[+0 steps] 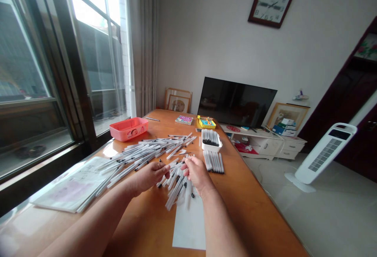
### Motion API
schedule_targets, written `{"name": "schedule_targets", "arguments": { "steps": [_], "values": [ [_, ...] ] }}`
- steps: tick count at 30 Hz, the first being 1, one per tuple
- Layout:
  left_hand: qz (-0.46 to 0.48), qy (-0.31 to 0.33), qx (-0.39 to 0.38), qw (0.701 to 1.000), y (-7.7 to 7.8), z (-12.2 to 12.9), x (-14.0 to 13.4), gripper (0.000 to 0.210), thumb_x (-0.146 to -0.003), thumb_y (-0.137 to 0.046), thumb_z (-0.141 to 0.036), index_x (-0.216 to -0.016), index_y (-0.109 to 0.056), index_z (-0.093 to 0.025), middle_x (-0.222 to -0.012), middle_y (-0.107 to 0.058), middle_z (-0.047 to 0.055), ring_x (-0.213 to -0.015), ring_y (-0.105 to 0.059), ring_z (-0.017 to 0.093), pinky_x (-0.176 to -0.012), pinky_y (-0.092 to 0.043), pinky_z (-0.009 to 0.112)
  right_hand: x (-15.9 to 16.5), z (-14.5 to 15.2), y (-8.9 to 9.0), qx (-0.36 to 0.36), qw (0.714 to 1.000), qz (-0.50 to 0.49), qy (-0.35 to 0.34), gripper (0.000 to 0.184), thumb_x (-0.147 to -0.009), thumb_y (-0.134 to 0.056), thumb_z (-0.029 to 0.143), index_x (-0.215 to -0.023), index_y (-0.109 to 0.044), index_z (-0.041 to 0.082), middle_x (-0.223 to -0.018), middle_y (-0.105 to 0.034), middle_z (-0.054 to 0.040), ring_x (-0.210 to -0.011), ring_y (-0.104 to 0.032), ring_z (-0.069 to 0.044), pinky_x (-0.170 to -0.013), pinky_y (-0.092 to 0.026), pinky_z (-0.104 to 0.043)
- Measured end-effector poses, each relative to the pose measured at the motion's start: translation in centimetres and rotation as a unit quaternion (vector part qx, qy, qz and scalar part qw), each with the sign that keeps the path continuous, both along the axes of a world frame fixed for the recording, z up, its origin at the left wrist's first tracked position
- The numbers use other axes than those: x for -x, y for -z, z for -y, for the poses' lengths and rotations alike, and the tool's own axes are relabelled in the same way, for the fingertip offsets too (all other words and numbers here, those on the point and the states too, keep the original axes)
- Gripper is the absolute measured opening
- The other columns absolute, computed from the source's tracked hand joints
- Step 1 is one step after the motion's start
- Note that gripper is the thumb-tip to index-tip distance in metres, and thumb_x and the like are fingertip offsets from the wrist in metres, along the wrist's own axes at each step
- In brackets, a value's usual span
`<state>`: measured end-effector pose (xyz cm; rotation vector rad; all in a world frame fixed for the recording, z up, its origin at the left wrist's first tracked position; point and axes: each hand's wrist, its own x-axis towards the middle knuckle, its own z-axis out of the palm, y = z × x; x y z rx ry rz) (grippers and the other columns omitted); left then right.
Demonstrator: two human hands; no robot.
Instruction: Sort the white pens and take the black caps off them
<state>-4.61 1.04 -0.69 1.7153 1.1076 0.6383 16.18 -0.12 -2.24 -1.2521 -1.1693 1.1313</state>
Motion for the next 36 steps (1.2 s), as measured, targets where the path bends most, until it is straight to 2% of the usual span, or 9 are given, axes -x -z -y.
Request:
{"name": "schedule_targets", "arguments": {
  "steps": [5,9,11,14,17,22,28,32,36],
  "values": [
    [-0.004,0.007,-0.012,1.000,0.0,0.1,-0.1,0.064,-0.084,-0.046,-0.076,-0.076,-0.067,-0.016,-0.059,-0.043,-0.001,-0.055,-0.036,0.013,-0.053,-0.026,0.026,0.0,0.0,0.2,0.004,0.999,0.054,0.005,0.049,-0.085,-0.060,0.063,-0.075,-0.061,0.016,-0.059,-0.054,0.0025,-0.046,-0.037,-0.007,-0.044,-0.023,-0.020],
    [-0.011,0.004,-0.010,1.000,0.0,0.2,-0.1,0.064,-0.084,-0.046,-0.075,-0.076,-0.067,-0.016,-0.058,-0.041,-0.002,-0.055,-0.036,0.013,-0.054,-0.026,0.026,0.0,0.1,0.0,0.008,0.999,-0.013,-0.029,0.035,-0.083,-0.065,0.050,-0.087,-0.064,0.015,-0.071,-0.063,-0.0014,-0.050,-0.042,-0.007,-0.044,-0.022,-0.019],
    [-0.015,0.000,-0.008,1.000,0.0,0.2,-0.1,0.064,-0.085,-0.045,-0.075,-0.076,-0.067,-0.016,-0.057,-0.041,-0.002,-0.055,-0.035,0.013,-0.053,-0.025,0.026,0.0,0.0,0.0,0.010,1.000,-0.021,-0.008,0.038,-0.084,-0.063,0.052,-0.092,-0.065,0.015,-0.073,-0.065,-0.0025,-0.049,-0.043,-0.007,-0.044,-0.021,-0.019],
    [-0.016,0.003,-0.008,1.000,0.1,0.2,-0.1,0.064,-0.085,-0.045,-0.076,-0.077,-0.067,-0.016,-0.058,-0.041,-0.002,-0.055,-0.036,0.013,-0.053,-0.026,0.026,0.1,-0.1,0.1,0.014,0.999,0.026,0.026,0.048,-0.085,-0.060,0.062,-0.080,-0.064,0.014,-0.060,-0.056,0.0008,-0.044,-0.036,-0.007,-0.043,-0.020,-0.021],
    [-0.006,0.009,-0.008,1.000,0.1,0.2,0.0,0.065,-0.085,-0.045,-0.076,-0.076,-0.067,-0.016,-0.059,-0.042,-0.002,-0.055,-0.036,0.013,-0.054,-0.027,0.026,0.0,0.0,0.0,0.017,1.000,0.023,0.002,0.045,-0.082,-0.065,0.060,-0.074,-0.061,0.016,-0.056,-0.051,0.0038,-0.044,-0.033,-0.006,-0.044,-0.020,-0.020],
    [0.001,-0.013,0.024,1.000,0.3,0.0,0.0,0.065,-0.081,-0.049,-0.078,-0.077,-0.067,-0.016,-0.057,-0.040,-0.003,-0.052,-0.033,0.012,-0.051,-0.023,0.026,-0.6,0.0,-0.2,0.023,0.999,-0.043,0.005,0.027,-0.074,-0.068,0.038,-0.089,-0.065,0.016,-0.066,-0.060,0.0017,-0.047,-0.039,-0.006,-0.045,-0.021,-0.018],
    [0.071,-0.056,0.057,0.994,0.6,-0.4,-0.1,0.062,-0.080,-0.051,-0.075,-0.084,-0.067,-0.015,-0.053,-0.040,-0.005,-0.048,-0.031,0.010,-0.049,-0.023,0.025,-0.3,-0.5,0.5,0.021,0.996,0.074,0.044,0.040,-0.074,-0.059,0.028,-0.110,-0.070,0.013,-0.070,-0.067,-0.0010,-0.053,-0.050,-0.011,-0.053,-0.038,-0.023],
    [0.080,-0.056,0.075,0.992,0.6,-0.5,-0.1,0.041,-0.082,-0.056,-0.055,-0.089,-0.065,-0.016,-0.057,-0.053,-0.001,-0.047,-0.037,0.011,-0.049,-0.027,0.025,0.5,-0.5,0.9,-0.074,0.983,0.153,0.064,0.046,-0.080,-0.058,0.031,-0.122,-0.069,0.016,-0.064,-0.060,0.0026,-0.055,-0.049,-0.013,-0.055,-0.039,-0.024],
    [0.105,-0.053,0.098,0.988,0.6,-0.3,-0.2,0.027,-0.080,-0.059,-0.039,-0.095,-0.060,-0.017,-0.063,-0.064,0.001,-0.045,-0.038,0.009,-0.047,-0.025,0.023,2.0,0.3,0.9,-0.144,0.964,0.224,-0.011,0.051,-0.082,-0.056,0.025,-0.132,-0.067,0.027,-0.057,-0.051,0.0066,-0.050,-0.041,-0.012,-0.051,-0.035,-0.023]
  ]
}}
